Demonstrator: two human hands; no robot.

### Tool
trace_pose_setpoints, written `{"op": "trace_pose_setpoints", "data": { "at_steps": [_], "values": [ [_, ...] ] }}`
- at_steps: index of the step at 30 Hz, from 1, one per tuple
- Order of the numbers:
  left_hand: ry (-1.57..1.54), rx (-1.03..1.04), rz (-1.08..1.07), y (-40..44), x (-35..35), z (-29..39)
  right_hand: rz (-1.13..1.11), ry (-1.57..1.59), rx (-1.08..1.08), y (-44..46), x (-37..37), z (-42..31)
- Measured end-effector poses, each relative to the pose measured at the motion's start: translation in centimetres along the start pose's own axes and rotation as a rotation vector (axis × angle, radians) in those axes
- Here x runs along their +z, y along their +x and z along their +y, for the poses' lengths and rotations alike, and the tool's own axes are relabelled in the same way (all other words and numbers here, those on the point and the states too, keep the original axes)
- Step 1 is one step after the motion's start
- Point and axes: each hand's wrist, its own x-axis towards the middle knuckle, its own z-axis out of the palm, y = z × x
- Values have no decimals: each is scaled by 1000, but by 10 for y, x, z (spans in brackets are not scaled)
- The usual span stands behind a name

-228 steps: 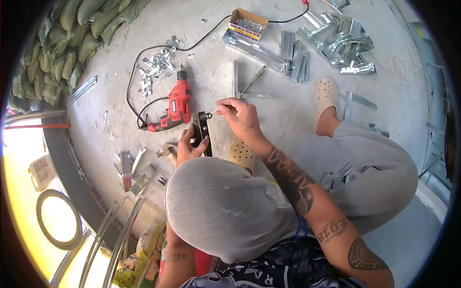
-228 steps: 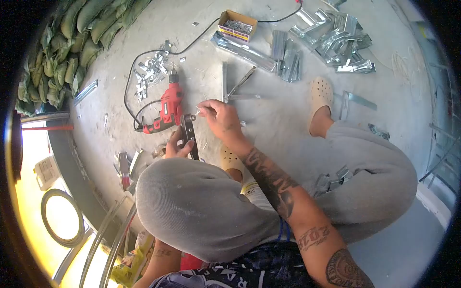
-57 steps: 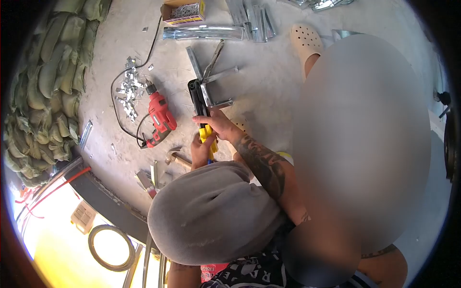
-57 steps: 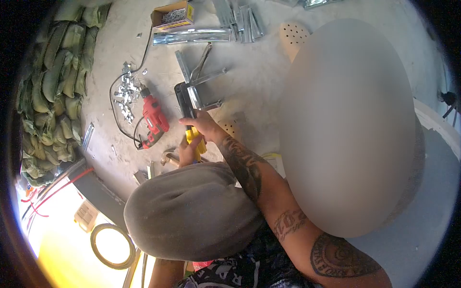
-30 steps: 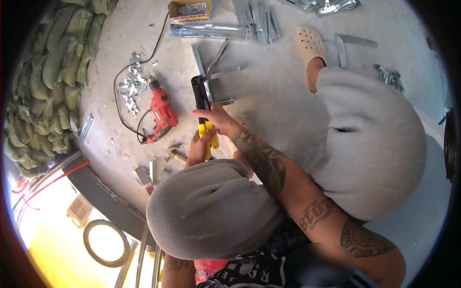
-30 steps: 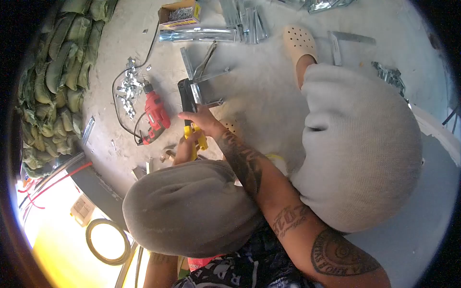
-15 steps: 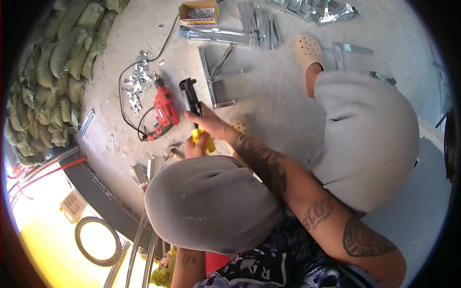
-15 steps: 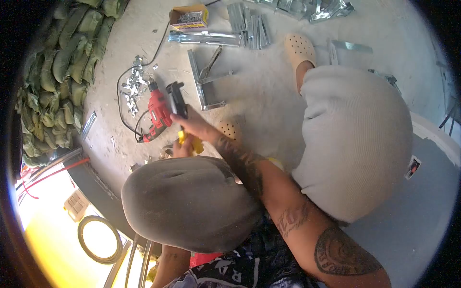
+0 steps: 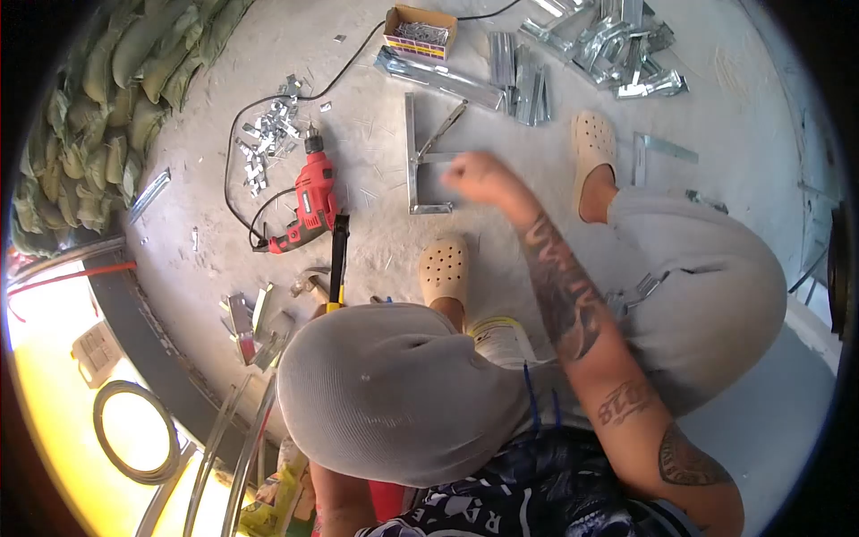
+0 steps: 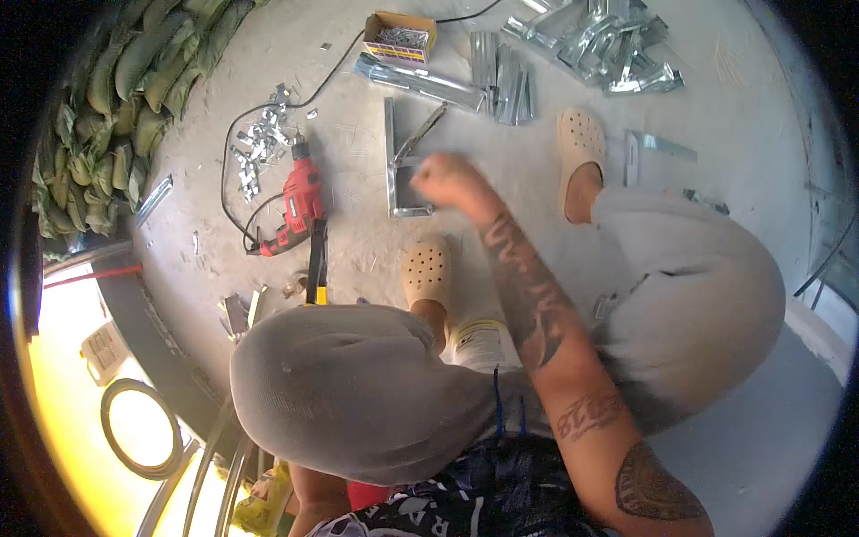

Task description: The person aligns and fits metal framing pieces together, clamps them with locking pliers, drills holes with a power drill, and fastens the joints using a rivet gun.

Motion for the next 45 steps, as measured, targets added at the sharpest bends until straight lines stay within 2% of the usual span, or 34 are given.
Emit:
{"op": "trace_pose_setpoints", "data": {
  "at_steps": [2, 3, 5, 6, 7, 9, 11, 13, 15, 17, 18, 20, 21, 23, 25, 27, 28, 30, 31, 32, 35, 37, 41, 43, 45],
  "values": [
    [164, 51, 82, 11, 33, -27, 348, -230, 113, 17, -34, -3],
    [267, 69, 147, 18, 53, -46, 348, -250, 103, 33, -38, 2],
    [404, 93, 238, 27, 84, -69, 518, -447, -277, 67, -31, 26],
    [462, 95, 281, 30, 99, -79, 365, -614, -333, 76, -34, 30],
    [505, 97, 323, 32, 111, -86, 364, -632, -346, 84, -36, 32],
    [576, 90, 392, 35, 130, -98, 155, -939, -529, 99, -34, 37],
    [612, 106, 457, 35, 140, -108, 111, -988, -557, 113, -32, 42],
    [634, 155, 519, 34, 147, -115, 0, -966, -551, 110, -32, 37],
    [632, 261, 577, 31, 148, -119, -4, -951, -597, 106, -37, 32],
    [551, 366, 560, 27, 145, -108, -43, -652, -563, 95, -39, 18],
    [473, 373, 502, 23, 143, -96, -45, -653, -562, 86, -40, 6],
    [259, 315, 279, 13, 128, -39, -91, -394, -310, 64, -36, -27],
    [41, 259, 64, 17, 122, -5, -91, -400, -321, 59, -31, -32],
    [42, 395, -38, 31, 123, 31, -15, -73, -215, 47, -14, -42],
    [-272, 514, -218, 60, 135, 49, 28, -30, -205, 33, 8, -53],
    [-450, 491, -279, 85, 157, 58, 245, 110, -70, 24, 37, -55],
    [-449, 494, -278, 94, 164, 60, 356, 138, -127, 21, 50, -55],
    [-534, 434, -388, 103, 171, 61, 429, 123, -131, 18, 62, -54],
    [-532, 434, -389, 102, 172, 59, 501, 108, -132, 18, 65, -53],
    [-544, 427, -392, 99, 173, 55, 389, 104, 58, 17, 66, -51],
    [-562, 436, -380, 97, 181, 51, 452, 109, 0, 16, 74, -40],
    [-573, 451, -353, 99, 190, 45, 402, 78, 37, 12, 72, -42],
    [-352, 402, -212, 97, 193, 42, 272, -100, 139, 12, 68, -52],
    [-276, 380, -174, 102, 192, 35, 301, -125, 102, 16, 70, -49],
    [-255, 271, -21, 110, 187, 26, 332, -153, 72, 14, 70, -51]
  ]
}}
